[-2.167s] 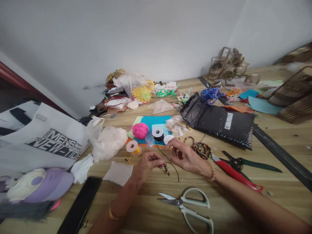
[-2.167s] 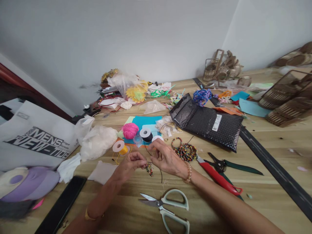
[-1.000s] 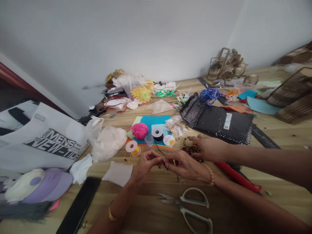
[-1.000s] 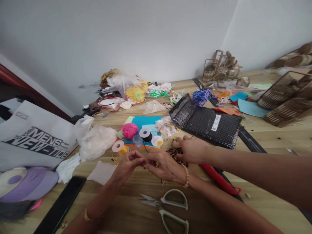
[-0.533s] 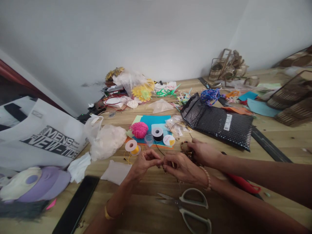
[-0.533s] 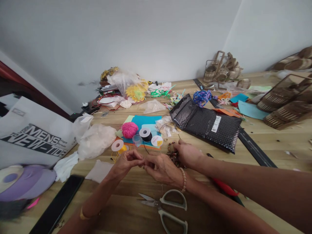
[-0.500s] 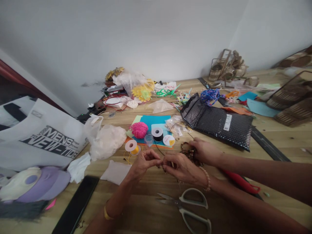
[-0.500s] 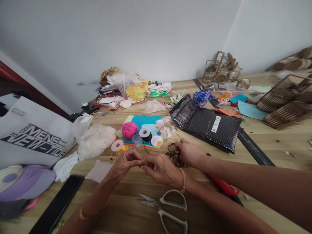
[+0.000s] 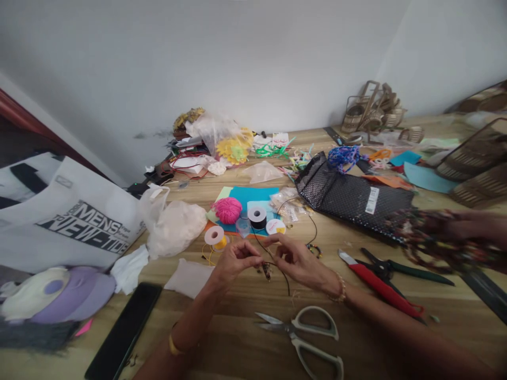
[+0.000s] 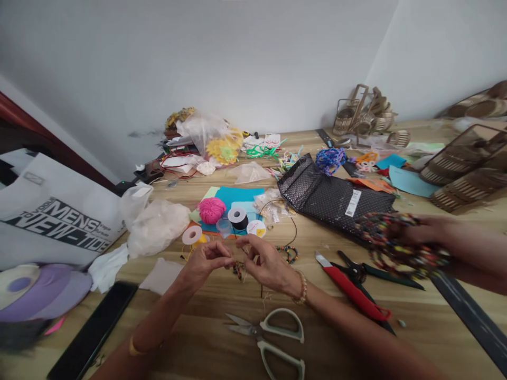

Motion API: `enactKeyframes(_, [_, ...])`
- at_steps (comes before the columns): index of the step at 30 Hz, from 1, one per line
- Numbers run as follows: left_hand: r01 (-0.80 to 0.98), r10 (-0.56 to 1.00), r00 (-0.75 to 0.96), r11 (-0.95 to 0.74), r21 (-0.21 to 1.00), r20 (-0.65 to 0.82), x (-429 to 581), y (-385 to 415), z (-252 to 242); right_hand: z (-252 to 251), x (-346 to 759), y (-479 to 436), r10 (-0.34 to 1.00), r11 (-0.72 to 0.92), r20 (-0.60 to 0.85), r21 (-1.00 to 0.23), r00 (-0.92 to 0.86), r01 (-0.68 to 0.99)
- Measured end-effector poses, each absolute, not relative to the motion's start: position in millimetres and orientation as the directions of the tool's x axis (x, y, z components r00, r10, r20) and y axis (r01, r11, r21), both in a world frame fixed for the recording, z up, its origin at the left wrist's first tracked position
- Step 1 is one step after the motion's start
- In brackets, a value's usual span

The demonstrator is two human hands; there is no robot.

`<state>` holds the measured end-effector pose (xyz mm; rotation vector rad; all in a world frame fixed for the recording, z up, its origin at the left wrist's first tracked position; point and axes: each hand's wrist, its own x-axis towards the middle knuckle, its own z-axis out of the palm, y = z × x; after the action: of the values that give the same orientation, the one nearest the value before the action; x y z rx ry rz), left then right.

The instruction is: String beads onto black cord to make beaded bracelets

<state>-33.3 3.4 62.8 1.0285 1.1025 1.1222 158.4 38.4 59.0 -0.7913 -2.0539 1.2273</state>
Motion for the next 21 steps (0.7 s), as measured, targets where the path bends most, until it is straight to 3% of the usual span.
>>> enactKeyframes(6, [-0.115,0.983,0.116,0.158,0.981,-0.145,-32.3,3.1,62.3,60.0,154.6,36.9,0.664,0.374,0.185,-0.921,-0.725,0.107])
enactKeyframes(21, [-0.084,0.980,0.110,0.177,0.981,-0.168,-33.2,5.6,57.9,61.5,163.6,46.5,0.759,0.319,0.113,-0.923,-0.641,0.215])
